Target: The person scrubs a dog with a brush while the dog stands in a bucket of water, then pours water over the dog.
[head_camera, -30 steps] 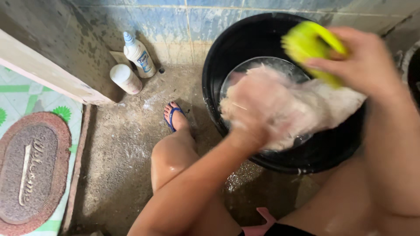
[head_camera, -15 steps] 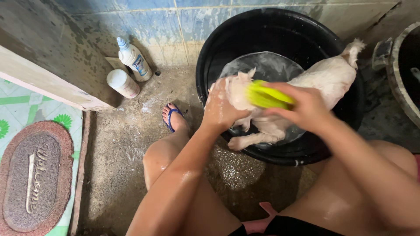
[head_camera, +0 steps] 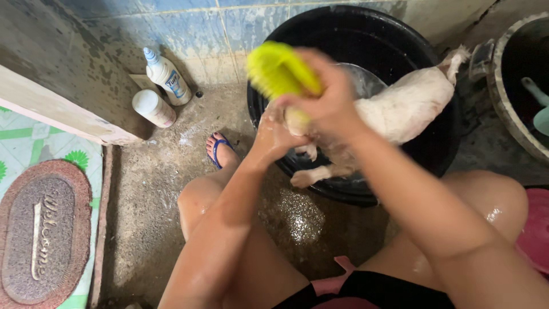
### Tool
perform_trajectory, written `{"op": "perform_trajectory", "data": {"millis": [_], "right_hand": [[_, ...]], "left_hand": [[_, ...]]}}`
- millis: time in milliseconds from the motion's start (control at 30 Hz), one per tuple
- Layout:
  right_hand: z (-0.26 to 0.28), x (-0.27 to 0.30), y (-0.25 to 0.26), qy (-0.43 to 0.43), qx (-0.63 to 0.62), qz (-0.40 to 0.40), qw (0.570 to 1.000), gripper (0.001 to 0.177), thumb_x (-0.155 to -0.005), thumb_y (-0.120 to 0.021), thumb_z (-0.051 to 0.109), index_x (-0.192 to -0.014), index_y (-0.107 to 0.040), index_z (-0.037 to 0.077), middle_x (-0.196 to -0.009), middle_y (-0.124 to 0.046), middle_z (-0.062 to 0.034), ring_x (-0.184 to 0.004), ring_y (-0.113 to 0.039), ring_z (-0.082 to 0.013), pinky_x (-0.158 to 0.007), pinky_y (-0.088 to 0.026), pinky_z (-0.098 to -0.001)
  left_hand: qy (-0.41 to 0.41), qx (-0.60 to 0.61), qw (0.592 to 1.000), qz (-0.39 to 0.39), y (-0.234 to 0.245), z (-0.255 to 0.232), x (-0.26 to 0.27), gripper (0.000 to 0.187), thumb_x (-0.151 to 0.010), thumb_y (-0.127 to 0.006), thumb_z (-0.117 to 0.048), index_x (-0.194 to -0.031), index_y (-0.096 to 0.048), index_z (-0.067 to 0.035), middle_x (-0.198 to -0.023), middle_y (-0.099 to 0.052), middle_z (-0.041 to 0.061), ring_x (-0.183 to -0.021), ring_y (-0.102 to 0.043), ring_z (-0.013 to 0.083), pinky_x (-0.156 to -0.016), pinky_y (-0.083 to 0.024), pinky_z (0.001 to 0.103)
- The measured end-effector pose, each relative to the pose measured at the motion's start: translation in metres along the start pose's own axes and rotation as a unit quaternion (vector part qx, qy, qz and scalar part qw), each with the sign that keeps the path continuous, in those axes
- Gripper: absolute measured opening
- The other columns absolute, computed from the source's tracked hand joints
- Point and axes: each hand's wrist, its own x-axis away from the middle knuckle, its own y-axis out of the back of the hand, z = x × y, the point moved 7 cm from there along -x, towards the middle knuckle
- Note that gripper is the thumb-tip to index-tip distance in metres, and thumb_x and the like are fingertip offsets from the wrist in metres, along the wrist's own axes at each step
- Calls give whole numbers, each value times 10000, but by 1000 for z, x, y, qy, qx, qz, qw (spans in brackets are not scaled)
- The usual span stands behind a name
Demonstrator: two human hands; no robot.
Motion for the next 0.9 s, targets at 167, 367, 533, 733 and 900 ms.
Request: {"op": "perform_trajectory", "data": {"millis": [167, 367, 533, 733, 900], "right_hand": [[-16, 52, 19, -2, 283, 149, 947, 634, -815, -862, 358, -1398, -663, 206, -1158, -769, -92, -972, -762, -239, -853, -596, -354], [-44, 96, 155, -169, 490, 221, 826, 690, -704, -822, 532, -1341, -691, 303, -1014, -795, -40, -789, -759, -227, -769, -598, -366], [-40, 65, 231, -197, 573, 173, 776, 762, -693, -935, 468, -1345, -701, 151, -955, -763, -133, -784, -734, -274, -770, -583, -390], [-18, 29, 201, -107, 155, -9, 982, 429, -960, -882, 45, -1311, -639, 5, -1009, -640, -21, -913, -605, -91, -816, -527, -231], [-20, -13, 108, -102, -9, 46, 994, 532, -883, -849, 48, -1370, -635, 31, -1210, -694, -19, -1097, -674, -104, -984, -566, -283]], "left_hand": [[38, 122, 991, 41, 12, 0, -4, 925, -503, -984, -257, -1314, -572, -87, -1223, -654, 119, -1203, -612, 295, -1042, -497, 403], [23, 42, 998, 38, 23, -13, -7, 909, -604, -960, -292, -1376, -536, -70, -1295, -614, 135, -1244, -566, 321, -1057, -477, 431], [-132, -228, 965, 3, 15, -61, -7, 1000, -558, -936, -496, -1333, -532, -11, -1291, -610, 154, -1245, -559, 339, -1075, -380, 530], [-31, -393, 897, 199, -33, -70, -11, 1020, -651, -868, -632, -1323, -526, 54, -1234, -599, 196, -1246, -537, 355, -1122, -358, 506], [-110, -337, 915, 193, -56, -68, 0, 1024, -599, -883, -539, -1366, -506, 26, -1328, -575, 176, -1323, -513, 342, -1191, -331, 457]]}}
